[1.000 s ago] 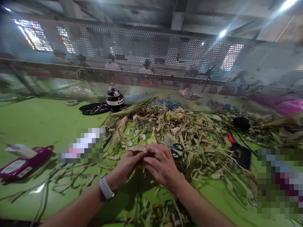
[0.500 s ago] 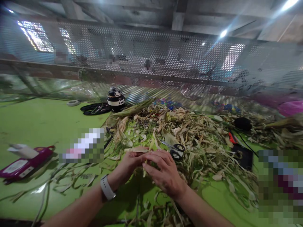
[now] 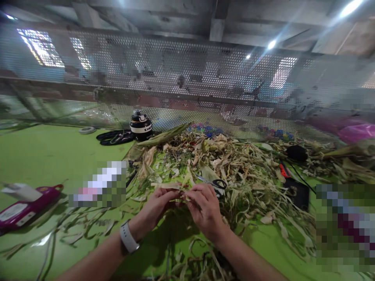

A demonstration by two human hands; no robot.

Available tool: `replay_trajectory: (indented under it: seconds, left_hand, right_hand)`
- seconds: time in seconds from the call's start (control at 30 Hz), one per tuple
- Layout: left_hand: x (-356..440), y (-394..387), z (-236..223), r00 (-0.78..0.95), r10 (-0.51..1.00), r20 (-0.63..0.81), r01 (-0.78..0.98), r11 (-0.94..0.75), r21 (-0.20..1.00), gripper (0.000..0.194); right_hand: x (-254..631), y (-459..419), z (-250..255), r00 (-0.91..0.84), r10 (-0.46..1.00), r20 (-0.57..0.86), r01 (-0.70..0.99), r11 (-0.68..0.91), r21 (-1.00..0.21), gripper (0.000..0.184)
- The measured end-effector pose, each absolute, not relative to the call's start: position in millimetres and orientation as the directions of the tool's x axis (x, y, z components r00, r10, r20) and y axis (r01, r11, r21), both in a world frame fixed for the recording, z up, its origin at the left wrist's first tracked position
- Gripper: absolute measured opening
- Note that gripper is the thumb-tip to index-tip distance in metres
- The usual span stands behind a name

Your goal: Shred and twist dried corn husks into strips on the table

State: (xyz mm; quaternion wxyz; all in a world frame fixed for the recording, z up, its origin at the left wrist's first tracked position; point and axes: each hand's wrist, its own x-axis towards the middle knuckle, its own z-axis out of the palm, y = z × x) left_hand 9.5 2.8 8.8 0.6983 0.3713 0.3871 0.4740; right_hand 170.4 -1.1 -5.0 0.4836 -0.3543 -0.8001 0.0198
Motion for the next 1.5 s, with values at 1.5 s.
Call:
replay_trajectory:
  seconds: [1.5]
  left_hand:
    - [9.5,3.6,2.0,0.283,0.958,0.041,-0.144,0.0,0.99,0.023]
  right_hand:
    - [158.9,2.7,-11.4,-0.148,0.979,0.137,0.123,0.156,-0.98,0.027]
